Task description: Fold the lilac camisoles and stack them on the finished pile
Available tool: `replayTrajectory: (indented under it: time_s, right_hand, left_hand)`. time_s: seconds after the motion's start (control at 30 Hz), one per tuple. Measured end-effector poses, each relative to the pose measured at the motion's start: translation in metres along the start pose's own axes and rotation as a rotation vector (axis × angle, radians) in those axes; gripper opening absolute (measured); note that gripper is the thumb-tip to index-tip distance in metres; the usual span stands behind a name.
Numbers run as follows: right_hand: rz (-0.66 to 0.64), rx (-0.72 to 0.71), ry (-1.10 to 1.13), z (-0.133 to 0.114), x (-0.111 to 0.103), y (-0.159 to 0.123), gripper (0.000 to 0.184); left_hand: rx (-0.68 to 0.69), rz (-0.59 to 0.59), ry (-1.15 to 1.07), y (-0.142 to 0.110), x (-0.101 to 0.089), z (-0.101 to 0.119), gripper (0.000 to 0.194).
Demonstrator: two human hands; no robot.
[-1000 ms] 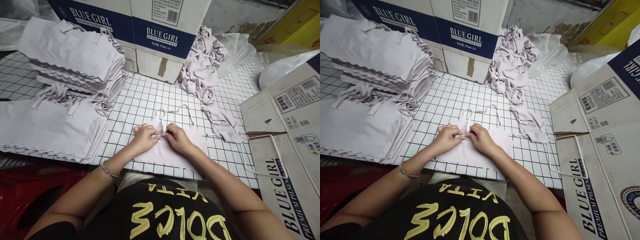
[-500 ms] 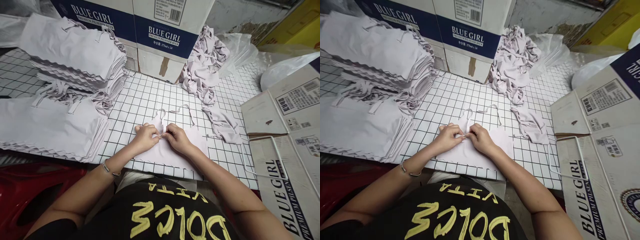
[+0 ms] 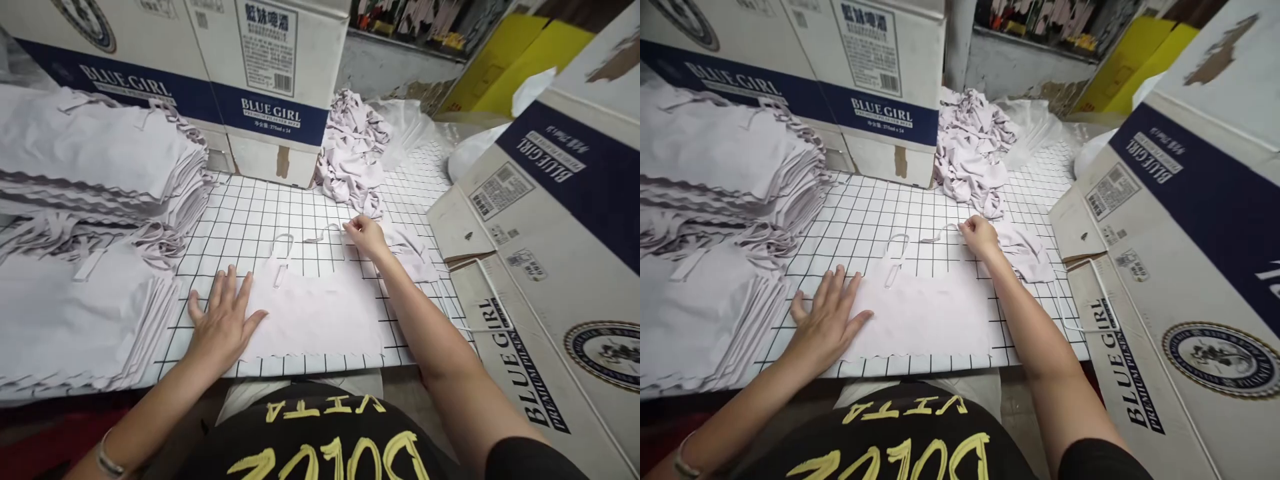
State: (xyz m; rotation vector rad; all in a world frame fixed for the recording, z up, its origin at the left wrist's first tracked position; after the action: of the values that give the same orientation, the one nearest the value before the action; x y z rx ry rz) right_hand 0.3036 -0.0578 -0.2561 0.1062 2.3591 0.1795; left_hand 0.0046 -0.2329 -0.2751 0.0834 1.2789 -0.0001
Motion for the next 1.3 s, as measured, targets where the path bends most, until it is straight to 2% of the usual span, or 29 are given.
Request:
replayTrajectory:
  time_s: [0.07,0.13,0.17,0.23,0.27,0.3,0.33,0.4,0.47,0.57,0.67,0.77,0.83,0.9,0.93,1.0,1.07,1.1,1.2,1.3]
  right_hand:
    - [-0.04,0.167,0.086,0.017,-0.023,0.018,0.022]
    - [-0.098,0.139,0.126,0.021,-0.036,0.01,0.023]
    - [-0.145,0.051,0.118,0.019,-0.037,-0.005,0.024]
    - [-0.292,-0.216,0.062,0.009,-0.03,-0.052,0.025]
    - [-0.375,-0.376,-0.008,0.004,-0.023,-0.08,0.029]
    - [-0.456,-0.508,-0.09,0.0,-0.015,-0.108,0.041]
    - [-0.48,-0.57,-0.172,-0.002,-0.008,-0.132,0.057]
    - [-0.563,-0.601,-0.284,-0.003,0.003,-0.165,0.07]
    - [-0.617,-0.58,-0.324,-0.001,0.007,-0.177,0.074]
    - [-0.654,-0.555,-0.303,0.001,0.004,-0.172,0.076]
    - [-0.66,-0.53,-0.263,0.0,0.001,-0.167,0.077]
    - [-0.659,-0.505,-0.204,-0.001,0.001,-0.173,0.076]
    - [-0.655,-0.494,-0.137,0.0,0.001,-0.175,0.074]
    - [-0.615,-0.474,0.003,0.003,-0.005,-0.172,0.069]
    - [-0.544,-0.43,0.116,0.004,-0.011,-0.167,0.064]
    - [-0.31,-0.252,0.409,0.007,-0.029,-0.152,0.049]
    - [-0.097,-0.049,0.695,0.008,-0.051,-0.134,0.038]
    - [-0.068,0.016,0.808,0.007,-0.061,-0.126,0.034]
    - [-0.24,0.085,1.002,0.0,-0.081,-0.11,0.032]
    - [-0.358,0.08,1.034,-0.007,-0.083,-0.105,0.029]
  left_hand:
    - [0.082,0.005,-0.13,0.018,-0.008,0.021,0.039]
    - [0.201,-0.067,-0.292,0.049,-0.012,0.055,0.037]
    - [0.231,-0.106,-0.348,0.068,-0.01,0.074,0.04]
    - [0.206,-0.124,-0.365,0.108,0.002,0.111,0.043]
    - [0.167,-0.124,-0.345,0.128,0.011,0.127,0.042]
    - [0.115,-0.133,-0.35,0.145,0.022,0.142,0.04]
    - [0.057,-0.152,-0.384,0.16,0.032,0.154,0.036]
    - [-0.053,-0.209,-0.503,0.183,0.051,0.173,0.027]
    - [-0.132,-0.276,-0.613,0.199,0.06,0.184,0.018]
    - [-0.193,-0.39,-0.737,0.223,0.055,0.191,0.013]
    - [-0.215,-0.527,-0.923,0.251,0.033,0.191,0.009]
    - [-0.192,-0.58,-1.081,0.274,0.004,0.191,0.011]
    - [-0.16,-0.57,-1.165,0.277,-0.014,0.193,0.012]
    - [-0.052,-0.511,-1.252,0.265,-0.028,0.195,0.015]
    - [0.044,-0.455,-1.275,0.254,-0.033,0.196,0.016]
    - [0.298,-0.309,-1.218,0.225,-0.039,0.196,0.015]
    - [0.519,-0.17,-1.021,0.192,-0.041,0.195,0.011]
    - [0.582,-0.12,-0.911,0.176,-0.04,0.194,0.014]
    - [0.625,-0.042,-0.709,0.144,-0.036,0.189,0.02]
    - [0.593,-0.035,-0.707,0.133,-0.031,0.186,0.021]
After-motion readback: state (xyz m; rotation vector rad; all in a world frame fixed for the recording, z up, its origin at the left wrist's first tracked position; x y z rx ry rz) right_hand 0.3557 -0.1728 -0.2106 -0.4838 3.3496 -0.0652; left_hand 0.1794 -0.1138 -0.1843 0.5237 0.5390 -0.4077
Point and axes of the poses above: each hand's wrist, its own y-axis towards the middle knuckle, its own x-axis out of the palm, z = x × y, the point moved 1 cm from there along y, towards the middle knuckle, and after that the axes turned 6 degrees about -x, right-handed, at the moved point
